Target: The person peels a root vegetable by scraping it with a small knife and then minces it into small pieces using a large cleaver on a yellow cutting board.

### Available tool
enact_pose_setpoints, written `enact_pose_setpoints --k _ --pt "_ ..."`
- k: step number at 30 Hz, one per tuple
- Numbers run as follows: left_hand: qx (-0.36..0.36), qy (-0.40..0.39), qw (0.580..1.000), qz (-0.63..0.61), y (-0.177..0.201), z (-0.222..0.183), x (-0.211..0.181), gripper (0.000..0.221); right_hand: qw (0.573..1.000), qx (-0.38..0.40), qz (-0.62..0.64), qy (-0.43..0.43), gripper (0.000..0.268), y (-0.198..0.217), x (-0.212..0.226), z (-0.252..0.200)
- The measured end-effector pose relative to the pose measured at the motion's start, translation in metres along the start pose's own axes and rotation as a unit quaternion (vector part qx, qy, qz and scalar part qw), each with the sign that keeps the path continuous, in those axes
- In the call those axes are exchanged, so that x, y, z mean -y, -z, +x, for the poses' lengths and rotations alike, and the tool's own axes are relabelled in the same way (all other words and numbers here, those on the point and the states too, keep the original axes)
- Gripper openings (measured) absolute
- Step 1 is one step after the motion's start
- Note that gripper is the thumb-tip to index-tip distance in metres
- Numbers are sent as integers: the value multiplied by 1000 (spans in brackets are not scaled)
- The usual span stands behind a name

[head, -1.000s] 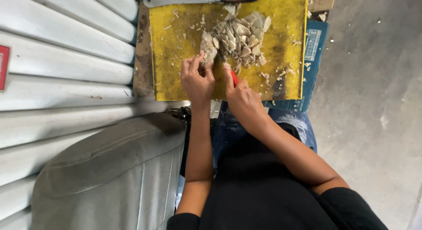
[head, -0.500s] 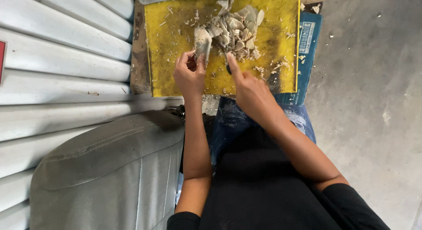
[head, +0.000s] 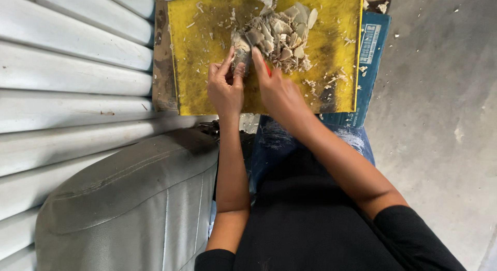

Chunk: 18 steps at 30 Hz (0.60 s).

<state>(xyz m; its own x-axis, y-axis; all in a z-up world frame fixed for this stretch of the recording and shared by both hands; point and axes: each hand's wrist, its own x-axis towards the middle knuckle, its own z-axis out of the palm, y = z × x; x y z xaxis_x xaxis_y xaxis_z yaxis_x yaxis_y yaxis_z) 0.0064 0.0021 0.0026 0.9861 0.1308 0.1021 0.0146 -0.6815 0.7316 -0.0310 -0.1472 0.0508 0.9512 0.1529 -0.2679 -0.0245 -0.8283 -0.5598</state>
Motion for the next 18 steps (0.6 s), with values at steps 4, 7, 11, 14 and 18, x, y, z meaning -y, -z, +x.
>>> enact_pose_setpoints --k 4,7,11,14,18 --pt "-11 -22 999 -25 -1 0 7 42 1000 1 7 8 87 8 0 12" --pt "-5 -38 999 -37 -4 4 21 41 999 25 38 -7 90 20 -3 -9" --pt "100 68 958 -259 2 11 46 36 998 23 55 1 90 41 -14 -29" --pt "168 124 906 -368 17 19 63 39 998 9 59 1 81 43 -17 -37" --pt "57 142 982 -107 23 26 50 39 999 1 41 3 79 41 -16 -35"
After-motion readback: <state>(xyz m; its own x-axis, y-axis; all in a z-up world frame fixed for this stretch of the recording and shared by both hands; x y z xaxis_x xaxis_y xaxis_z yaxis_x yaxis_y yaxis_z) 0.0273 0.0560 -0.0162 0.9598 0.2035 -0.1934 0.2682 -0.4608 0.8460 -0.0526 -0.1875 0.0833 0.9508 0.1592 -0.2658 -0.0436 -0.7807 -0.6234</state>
